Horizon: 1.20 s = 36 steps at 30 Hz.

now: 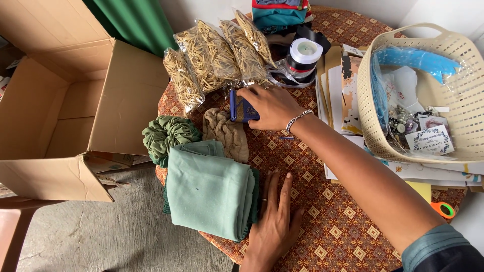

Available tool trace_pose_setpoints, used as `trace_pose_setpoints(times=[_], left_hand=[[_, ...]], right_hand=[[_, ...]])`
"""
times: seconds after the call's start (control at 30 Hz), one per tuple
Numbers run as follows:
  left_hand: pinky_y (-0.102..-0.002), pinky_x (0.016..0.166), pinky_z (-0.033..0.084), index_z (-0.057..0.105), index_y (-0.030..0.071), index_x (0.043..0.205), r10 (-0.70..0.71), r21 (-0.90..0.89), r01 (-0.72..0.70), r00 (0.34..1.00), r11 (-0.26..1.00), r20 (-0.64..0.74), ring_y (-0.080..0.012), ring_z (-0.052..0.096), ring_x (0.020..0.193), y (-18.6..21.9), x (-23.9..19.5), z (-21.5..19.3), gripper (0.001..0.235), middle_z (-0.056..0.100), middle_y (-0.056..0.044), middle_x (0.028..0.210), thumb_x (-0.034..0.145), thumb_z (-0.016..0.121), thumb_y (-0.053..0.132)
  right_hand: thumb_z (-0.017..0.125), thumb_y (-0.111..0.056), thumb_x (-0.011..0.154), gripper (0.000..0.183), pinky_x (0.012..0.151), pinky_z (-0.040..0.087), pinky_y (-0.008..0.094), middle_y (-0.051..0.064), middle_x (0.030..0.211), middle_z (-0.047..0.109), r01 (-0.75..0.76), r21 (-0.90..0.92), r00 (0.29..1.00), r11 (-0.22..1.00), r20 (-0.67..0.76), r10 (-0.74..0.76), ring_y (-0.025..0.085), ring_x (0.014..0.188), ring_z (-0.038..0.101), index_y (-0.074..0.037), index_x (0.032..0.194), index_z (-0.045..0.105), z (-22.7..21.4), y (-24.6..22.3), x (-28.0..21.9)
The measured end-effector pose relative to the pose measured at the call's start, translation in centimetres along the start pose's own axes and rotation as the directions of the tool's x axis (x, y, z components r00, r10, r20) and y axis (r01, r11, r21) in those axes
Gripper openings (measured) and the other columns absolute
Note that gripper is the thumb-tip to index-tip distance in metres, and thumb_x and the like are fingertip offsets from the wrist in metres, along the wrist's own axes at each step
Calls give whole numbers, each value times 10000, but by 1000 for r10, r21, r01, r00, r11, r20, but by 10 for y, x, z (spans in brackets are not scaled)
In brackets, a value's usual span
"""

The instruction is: Assembling a cardboard box by folding flaps and inserting a decorative liner.

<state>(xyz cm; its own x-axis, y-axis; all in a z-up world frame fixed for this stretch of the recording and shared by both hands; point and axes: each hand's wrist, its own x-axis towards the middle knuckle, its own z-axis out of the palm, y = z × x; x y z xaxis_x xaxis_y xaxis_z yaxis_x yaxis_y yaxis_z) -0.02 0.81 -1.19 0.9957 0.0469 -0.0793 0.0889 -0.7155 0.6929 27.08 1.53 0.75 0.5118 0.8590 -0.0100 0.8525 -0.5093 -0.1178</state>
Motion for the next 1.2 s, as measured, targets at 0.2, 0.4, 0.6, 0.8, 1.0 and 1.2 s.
trace_pose_setpoints(times=[0.2, 0.4, 0.6, 0.8, 1.0, 1.2], left_hand=[[-439, 1054, 471, 190, 139, 1627, 59, 35, -57, 997, 998, -59, -334, 186, 1552, -7, 0, 8, 750, 248, -182, 1651, 996, 552, 322], [-469, 638, 674, 86, 218, 1623, -72, -24, 73, 995, 997, 68, -265, 176, 1578, 5, 0, -4, 747, 153, -99, 1700, 1012, 482, 381], [-442, 654, 675, 127, 210, 1621, -46, 27, 45, 999, 999, 29, -262, 169, 1573, 4, -1, -1, 740, 212, -99, 1674, 1005, 500, 379], [-480, 680, 673, 114, 232, 1621, -77, -7, 78, 995, 997, 61, -248, 170, 1576, 5, -1, -3, 734, 202, -84, 1682, 1016, 482, 428], [-434, 681, 680, 121, 192, 1617, -26, -1, 26, 999, 1000, 22, -264, 131, 1584, 2, -1, 1, 733, 206, -113, 1674, 1013, 486, 394], [-434, 715, 674, 139, 185, 1615, -15, 1, 15, 1000, 1000, 9, -266, 130, 1583, 1, -1, 2, 722, 207, -113, 1676, 1016, 483, 397]], right_hand=[[806, -460, 773, 832, 586, 620, 561, 124, 1303, 603, 7, -9, 1000, 1000, -21, -8, 408, 826, 715, -216, 1453, 392, 3, 7, -2], [816, -461, 787, 1015, 673, 635, 432, 211, 1295, 534, -17, 96, 995, 995, 96, 8, 324, 941, 654, -243, 1581, 221, -37, 1, -5], [825, -481, 769, 1074, 621, 653, 398, 217, 1398, 455, -120, -83, 974, 989, 181, 133, 329, 953, 675, -293, 1602, 172, -73, 15, -14], [858, -543, 710, 1121, 740, 607, 574, 209, 1401, 485, -174, -277, 964, 945, 150, 222, 437, 1031, 678, -261, 1603, 241, -80, 44, -27], [967, -499, 580, 1138, 872, 502, 576, 147, 1355, 590, -196, -500, 933, 844, 169, 317, 411, 1017, 743, -251, 1534, 398, -56, 76, -33], [943, -451, 657, 844, 842, 600, 525, 117, 1329, 606, -216, -481, 871, 850, 299, 390, 364, 1095, 714, -230, 1359, 529, -48, 74, -37]])
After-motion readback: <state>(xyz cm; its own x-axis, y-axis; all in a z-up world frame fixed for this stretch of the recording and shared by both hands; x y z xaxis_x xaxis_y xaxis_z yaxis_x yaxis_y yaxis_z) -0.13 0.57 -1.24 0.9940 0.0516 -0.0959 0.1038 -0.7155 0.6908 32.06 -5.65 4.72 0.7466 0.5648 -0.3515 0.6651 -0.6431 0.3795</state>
